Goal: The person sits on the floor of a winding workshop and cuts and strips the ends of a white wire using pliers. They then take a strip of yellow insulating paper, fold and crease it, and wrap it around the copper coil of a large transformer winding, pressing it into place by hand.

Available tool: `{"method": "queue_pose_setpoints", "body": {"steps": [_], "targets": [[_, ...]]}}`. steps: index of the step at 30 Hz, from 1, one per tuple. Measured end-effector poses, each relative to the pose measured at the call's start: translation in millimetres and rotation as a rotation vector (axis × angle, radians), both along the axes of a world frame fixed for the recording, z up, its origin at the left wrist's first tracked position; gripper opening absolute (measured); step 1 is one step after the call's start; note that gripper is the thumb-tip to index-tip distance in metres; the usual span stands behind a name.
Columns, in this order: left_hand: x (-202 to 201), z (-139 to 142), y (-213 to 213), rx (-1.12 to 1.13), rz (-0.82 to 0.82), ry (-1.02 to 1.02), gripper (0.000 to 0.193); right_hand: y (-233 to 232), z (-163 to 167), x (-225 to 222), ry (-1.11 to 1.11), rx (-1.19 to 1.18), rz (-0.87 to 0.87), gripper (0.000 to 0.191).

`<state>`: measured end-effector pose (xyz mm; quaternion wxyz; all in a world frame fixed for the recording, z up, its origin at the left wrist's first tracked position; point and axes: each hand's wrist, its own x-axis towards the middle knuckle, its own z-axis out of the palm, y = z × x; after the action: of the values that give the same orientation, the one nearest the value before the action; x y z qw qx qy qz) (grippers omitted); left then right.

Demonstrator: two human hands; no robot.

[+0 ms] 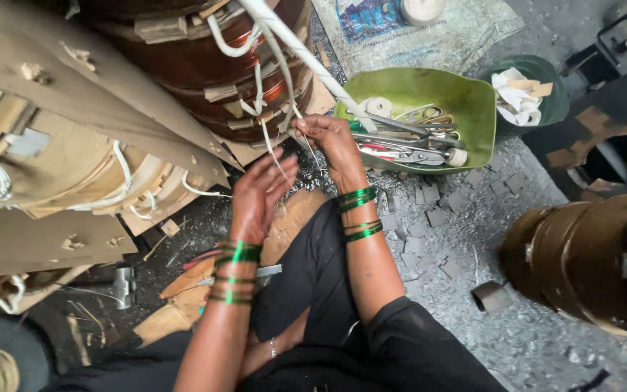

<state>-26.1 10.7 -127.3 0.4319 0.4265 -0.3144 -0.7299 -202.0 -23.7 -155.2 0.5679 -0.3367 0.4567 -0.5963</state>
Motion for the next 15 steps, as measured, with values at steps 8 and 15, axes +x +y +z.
{"method": "queue_pose_setpoints", "body": {"steps": [8,15], "targets": [[16.5,8.5,-18.3,-1.390,-0.150,-1.170,0.023,16.7,4.4,18.9,0.034,-0.021,-0.129,0.013],[-13.4,28.9,-43.5,-1.379,-0.267,-1.353,0.013,31.8,-0.2,26.8,0.021,-0.253,-0.183,0.024]]}}
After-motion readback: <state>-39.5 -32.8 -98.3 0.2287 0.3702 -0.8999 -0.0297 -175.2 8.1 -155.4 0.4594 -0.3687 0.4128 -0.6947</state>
